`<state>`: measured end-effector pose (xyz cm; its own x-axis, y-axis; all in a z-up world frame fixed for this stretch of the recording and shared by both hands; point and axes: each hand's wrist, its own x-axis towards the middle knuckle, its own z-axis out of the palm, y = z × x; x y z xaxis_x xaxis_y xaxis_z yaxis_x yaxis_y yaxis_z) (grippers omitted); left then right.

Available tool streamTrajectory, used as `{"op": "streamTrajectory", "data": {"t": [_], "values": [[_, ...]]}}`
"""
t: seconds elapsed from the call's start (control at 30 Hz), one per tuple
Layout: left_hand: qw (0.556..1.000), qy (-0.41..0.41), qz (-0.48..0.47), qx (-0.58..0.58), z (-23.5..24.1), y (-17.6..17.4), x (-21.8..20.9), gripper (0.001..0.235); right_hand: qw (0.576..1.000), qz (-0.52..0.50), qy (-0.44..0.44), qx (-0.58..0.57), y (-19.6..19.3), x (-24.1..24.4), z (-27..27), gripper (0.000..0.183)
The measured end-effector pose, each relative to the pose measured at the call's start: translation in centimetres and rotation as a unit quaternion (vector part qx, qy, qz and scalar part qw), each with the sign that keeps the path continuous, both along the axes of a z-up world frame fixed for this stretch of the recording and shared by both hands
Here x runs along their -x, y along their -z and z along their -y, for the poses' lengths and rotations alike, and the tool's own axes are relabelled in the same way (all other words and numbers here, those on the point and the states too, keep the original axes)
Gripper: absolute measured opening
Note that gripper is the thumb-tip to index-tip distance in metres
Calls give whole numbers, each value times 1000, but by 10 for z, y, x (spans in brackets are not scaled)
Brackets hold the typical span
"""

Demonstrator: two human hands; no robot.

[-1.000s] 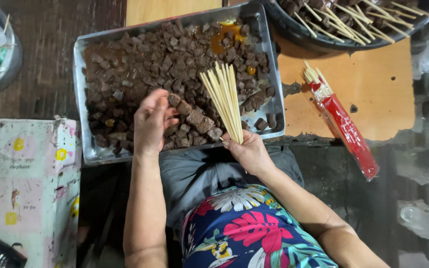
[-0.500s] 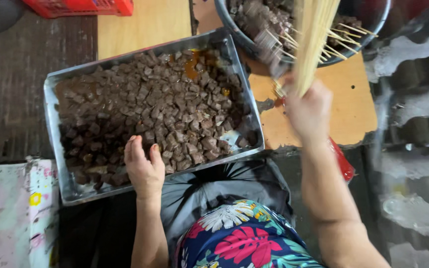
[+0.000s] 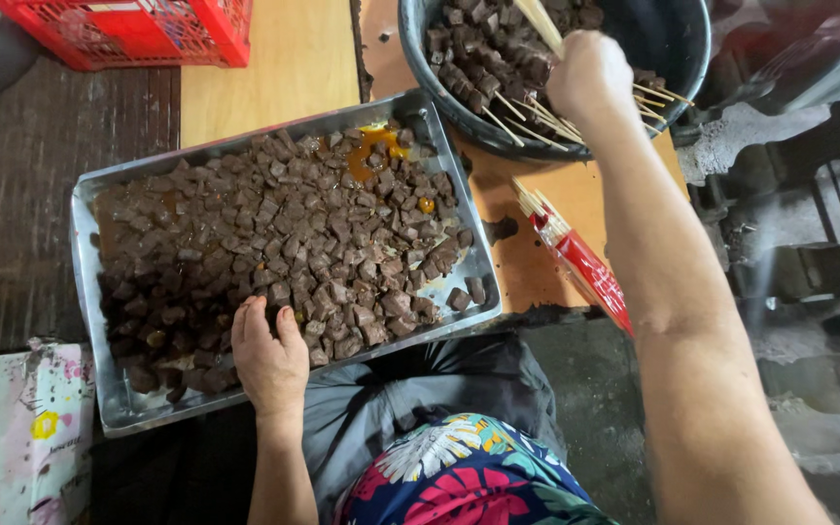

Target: The person places pieces of meat onto wooden skewers by hand, picking them from a metal tray and moving the completed skewers into a large bowl.

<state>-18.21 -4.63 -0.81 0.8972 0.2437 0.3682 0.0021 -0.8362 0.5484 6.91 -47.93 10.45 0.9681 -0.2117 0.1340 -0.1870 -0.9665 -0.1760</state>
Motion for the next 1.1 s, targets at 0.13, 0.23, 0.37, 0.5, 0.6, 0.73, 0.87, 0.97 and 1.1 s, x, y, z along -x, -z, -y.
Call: {"op": "streamTrajectory", "data": {"t": [0.13,0.23,0.37,0.5,0.6,0.73,0.87,0.97,1.1], "values": [[1000,4,-1,15,0,-2,0,34,999,45,22,-21,-1,18,6,15],[1000,9,27,-1,-1,-1,3,31,982,178,-14,-54,-20,64,20,14],[996,31,87,-16,-3,5,0,30,918,221,36,-327,-26,154,4,13],[994,38,99,-13,-3,12,-3,30,770,126,79,-621,19,220,-39,12],[996,34,86,-21,-8,16,0,31,760,-7,84,-645,64,255,-73,18],[996,22,91,-7,-7,15,1,33,522,-72,56,-848,103,296,-119,17],[997,10,76,-7,-6,18,0,33,504,-241,46,-828,110,344,-142,19],[996,25,90,2,-6,15,3,34,540,-325,-39,-776,108,356,-138,18],[994,67,91,-4,-3,3,1,34,598,-258,-22,-758,110,354,-131,19]]}}
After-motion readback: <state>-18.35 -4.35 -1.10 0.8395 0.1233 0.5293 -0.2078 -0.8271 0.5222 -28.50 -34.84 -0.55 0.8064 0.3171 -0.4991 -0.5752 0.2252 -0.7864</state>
